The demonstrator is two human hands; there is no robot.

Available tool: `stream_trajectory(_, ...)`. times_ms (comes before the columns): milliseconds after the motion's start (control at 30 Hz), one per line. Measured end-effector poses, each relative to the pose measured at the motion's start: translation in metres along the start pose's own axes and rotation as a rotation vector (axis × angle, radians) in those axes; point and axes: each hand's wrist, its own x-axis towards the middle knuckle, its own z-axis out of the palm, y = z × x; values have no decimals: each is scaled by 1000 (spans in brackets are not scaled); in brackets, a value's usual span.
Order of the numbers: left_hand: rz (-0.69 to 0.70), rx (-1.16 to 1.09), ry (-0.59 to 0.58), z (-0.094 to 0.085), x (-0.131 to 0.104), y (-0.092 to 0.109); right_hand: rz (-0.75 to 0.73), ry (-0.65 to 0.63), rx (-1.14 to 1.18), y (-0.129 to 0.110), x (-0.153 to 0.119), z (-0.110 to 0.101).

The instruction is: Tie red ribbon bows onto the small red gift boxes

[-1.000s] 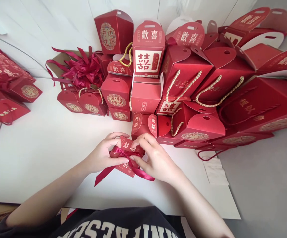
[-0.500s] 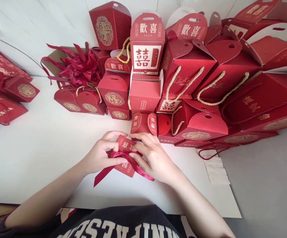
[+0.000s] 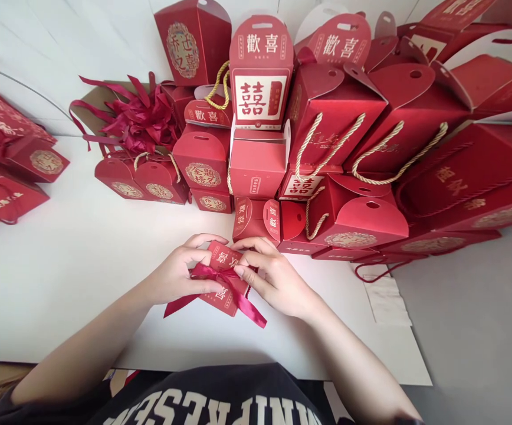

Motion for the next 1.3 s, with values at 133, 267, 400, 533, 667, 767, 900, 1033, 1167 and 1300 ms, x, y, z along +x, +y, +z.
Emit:
stream_trajectory(133,-30,-181,-21,-5,2,-1,-101,157,-193,-9,-5,0)
stream_trajectory(267,-34,-199,-15,-7,2,0,-190,125,-481,-19,-9,7)
stream_trajectory(400,-38,-114,20,-2,2,0,-119,109,-433,-22,-5,14)
stream_trajectory(533,-32,-42,89,5,2,-1,12,133,-299,-19,0,17)
stream_trajectory(667,-57,-21,130,10,3,0,122,203,-371,-16,1,22)
stream_trajectory(767,-115,-60,138,12,3,1,143,192,-424,-17,1,23)
stream_trajectory(900,-160,-176,156,13,3,0,135,-10,-281,-20,-4,5)
stream_trajectory(1033,-142,-207,81,9,4,-1,165,-390,-188,-20,-14,-27)
stream_trajectory(1167,-123,-205,-7,4,4,-1,307,-351,-61,-21,-16,-37)
stream_trajectory(1300,-113,-154,-11,4,4,-1,368,-114,134,-18,-5,-20)
